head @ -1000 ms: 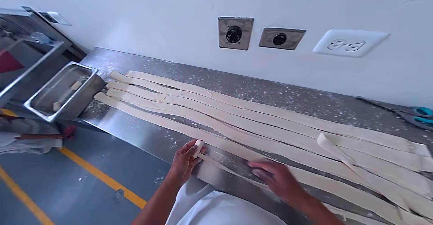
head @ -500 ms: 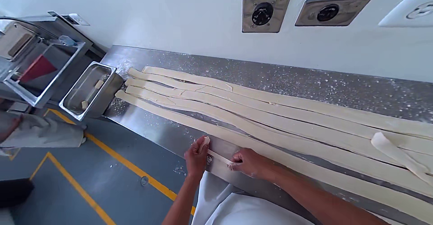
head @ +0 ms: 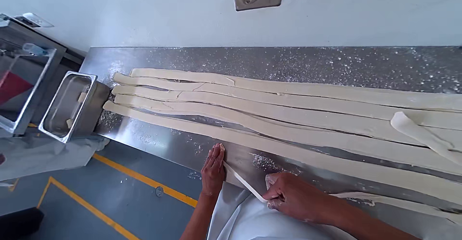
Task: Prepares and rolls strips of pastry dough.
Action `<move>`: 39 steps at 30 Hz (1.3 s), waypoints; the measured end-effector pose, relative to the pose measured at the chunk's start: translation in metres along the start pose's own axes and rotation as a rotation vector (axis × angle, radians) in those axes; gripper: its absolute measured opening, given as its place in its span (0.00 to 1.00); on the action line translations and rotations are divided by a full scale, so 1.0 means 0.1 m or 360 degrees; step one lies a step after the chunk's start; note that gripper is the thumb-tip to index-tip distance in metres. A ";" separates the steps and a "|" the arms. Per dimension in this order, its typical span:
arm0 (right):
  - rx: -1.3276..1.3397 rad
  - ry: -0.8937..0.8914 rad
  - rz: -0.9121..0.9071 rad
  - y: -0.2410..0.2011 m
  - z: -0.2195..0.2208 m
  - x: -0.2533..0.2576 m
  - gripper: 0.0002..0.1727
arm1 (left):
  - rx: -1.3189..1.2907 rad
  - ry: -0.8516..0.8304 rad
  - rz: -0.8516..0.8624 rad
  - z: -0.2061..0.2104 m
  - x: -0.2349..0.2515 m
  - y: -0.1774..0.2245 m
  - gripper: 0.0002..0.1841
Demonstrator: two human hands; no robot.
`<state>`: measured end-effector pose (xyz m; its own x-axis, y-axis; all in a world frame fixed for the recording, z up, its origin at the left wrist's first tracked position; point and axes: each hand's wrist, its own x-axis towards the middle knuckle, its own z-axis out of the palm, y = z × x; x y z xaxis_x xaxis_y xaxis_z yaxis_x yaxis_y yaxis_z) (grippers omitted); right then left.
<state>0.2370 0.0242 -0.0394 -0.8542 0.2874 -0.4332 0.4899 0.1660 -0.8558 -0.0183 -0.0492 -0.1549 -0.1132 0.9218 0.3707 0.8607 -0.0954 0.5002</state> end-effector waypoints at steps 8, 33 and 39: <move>0.0272 0.0101 0.0509 0.09 0.00 -0.02 0.14 | -0.0121 -0.0101 -0.0095 -0.05 0.06 0.15 0.14; 0.1566 0.0502 0.0314 0.66 0.16 -0.45 0.04 | -0.0828 0.0002 -0.1013 -0.15 0.28 0.45 0.17; 0.0778 0.1771 0.0581 1.16 -0.52 -1.68 0.07 | -0.1641 0.0269 -0.1749 -0.63 0.63 0.35 0.14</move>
<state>0.4462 0.0438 -0.0513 0.0401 0.9168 -0.3973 0.3474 -0.3856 -0.8548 -0.0264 -0.0179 -0.0640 -0.5638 0.6626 -0.4931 -0.3919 0.3110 0.8658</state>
